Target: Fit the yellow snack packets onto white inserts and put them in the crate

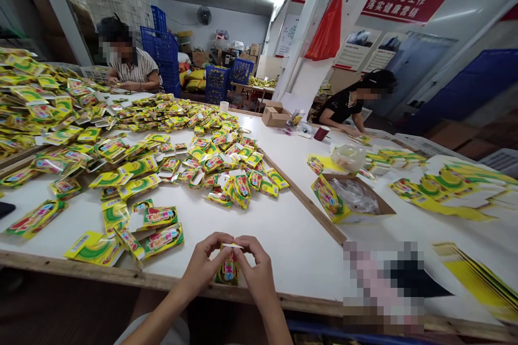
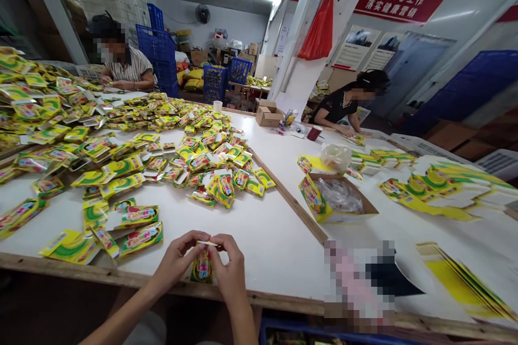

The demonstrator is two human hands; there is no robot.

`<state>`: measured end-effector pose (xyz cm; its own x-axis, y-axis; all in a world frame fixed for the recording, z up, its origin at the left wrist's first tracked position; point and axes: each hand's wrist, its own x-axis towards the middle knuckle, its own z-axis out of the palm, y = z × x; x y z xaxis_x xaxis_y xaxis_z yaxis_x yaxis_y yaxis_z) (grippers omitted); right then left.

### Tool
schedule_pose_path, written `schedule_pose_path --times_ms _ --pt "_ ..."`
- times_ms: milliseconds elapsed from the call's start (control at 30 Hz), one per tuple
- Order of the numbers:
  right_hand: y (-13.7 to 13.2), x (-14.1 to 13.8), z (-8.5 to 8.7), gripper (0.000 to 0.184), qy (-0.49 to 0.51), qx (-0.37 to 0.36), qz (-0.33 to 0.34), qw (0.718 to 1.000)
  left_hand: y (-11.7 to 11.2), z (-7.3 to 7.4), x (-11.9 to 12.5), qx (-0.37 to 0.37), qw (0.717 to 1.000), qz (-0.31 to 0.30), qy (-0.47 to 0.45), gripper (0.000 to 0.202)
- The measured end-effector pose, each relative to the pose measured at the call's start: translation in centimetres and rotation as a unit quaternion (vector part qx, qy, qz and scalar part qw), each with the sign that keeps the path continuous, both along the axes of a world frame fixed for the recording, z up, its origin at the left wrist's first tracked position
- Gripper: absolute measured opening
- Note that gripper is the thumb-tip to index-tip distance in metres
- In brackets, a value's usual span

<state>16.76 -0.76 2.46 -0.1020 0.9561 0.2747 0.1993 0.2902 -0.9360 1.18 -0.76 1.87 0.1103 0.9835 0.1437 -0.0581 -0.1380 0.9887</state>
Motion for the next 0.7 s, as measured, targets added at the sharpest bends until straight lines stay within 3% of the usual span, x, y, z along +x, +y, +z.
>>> schedule_pose_path --times_ms 167,400,533,700 --pt "0.0 -0.2 0.5 0.011 -0.009 0.007 -0.018 1.0 -0.3 0.5 0.2 -0.006 1.0 0.013 0.024 0.021" --pt "0.7 -0.7 0.7 0.015 -0.011 -0.045 -0.06 0.997 0.2 0.7 1.1 -0.042 0.996 0.073 0.005 0.02" --pt "0.8 -0.6 1.0 0.019 -0.008 -0.051 -0.056 0.997 0.3 0.5 1.1 -0.047 0.996 0.073 0.012 0.02" --pt "0.2 -0.2 0.4 0.019 -0.003 -0.039 -0.034 0.999 0.1 -0.1 0.2 0.012 0.996 0.056 0.065 0.017"
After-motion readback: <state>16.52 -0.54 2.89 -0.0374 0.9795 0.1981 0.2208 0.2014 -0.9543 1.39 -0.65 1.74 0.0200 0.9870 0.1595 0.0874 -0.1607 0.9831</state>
